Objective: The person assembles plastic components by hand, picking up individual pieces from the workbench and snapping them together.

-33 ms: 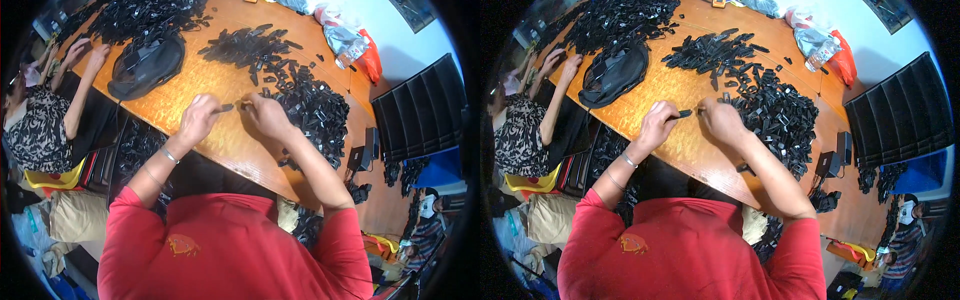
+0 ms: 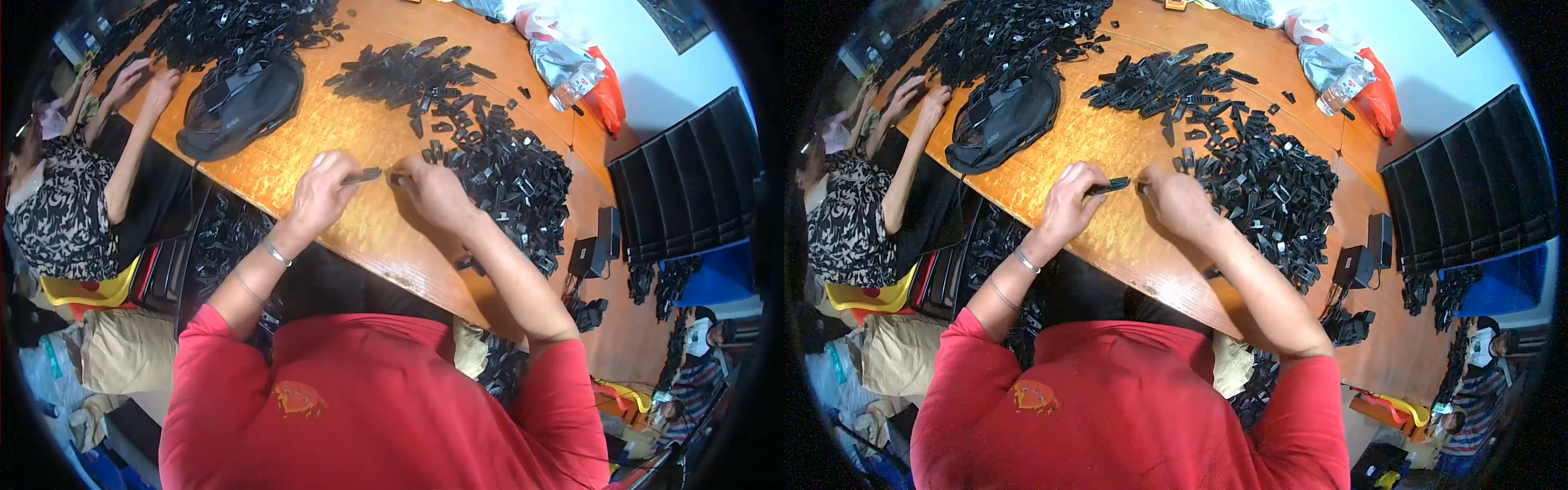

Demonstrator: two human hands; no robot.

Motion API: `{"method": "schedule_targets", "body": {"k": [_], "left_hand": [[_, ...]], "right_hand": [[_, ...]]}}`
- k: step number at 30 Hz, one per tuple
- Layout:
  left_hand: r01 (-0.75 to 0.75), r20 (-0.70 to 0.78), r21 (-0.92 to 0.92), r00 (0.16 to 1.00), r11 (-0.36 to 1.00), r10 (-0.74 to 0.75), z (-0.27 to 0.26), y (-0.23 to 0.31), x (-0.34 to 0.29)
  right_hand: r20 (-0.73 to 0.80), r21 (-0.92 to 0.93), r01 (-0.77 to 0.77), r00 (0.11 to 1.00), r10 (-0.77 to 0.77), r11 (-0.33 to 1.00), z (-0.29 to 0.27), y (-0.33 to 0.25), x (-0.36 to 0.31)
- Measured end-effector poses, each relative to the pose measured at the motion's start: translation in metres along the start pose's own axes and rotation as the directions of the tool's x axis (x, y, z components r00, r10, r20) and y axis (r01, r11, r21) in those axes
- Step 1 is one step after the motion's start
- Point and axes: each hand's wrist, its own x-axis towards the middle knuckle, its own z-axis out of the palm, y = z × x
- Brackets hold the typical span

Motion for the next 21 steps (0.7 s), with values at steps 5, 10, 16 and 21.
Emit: {"method": "schedule_targets", "body": {"k": [5,10,16,21], "left_hand": [[0.128,-0.004,0.076,0.992,0.989,-0.128,-0.004,-0.001,-0.004],[0.158,0.015,0.065,0.987,0.985,-0.159,-0.002,-0.005,-0.005],[0.147,0.022,0.041,0.989,0.988,-0.148,0.000,-0.011,-0.005],[0.146,0.029,0.028,0.989,0.989,-0.147,0.001,-0.009,-0.001]], "right_hand": [[0.041,-0.128,0.013,0.999,-0.008,0.992,0.012,-0.002,-0.006],[0.047,-0.237,0.063,0.997,-0.054,0.970,0.010,-0.008,0.001],[-0.137,-0.075,0.038,0.989,-0.048,0.996,0.028,-0.015,0.022],[-0.037,-0.090,0.011,0.999,-0.015,0.996,0.024,0.006,0.028]]}}
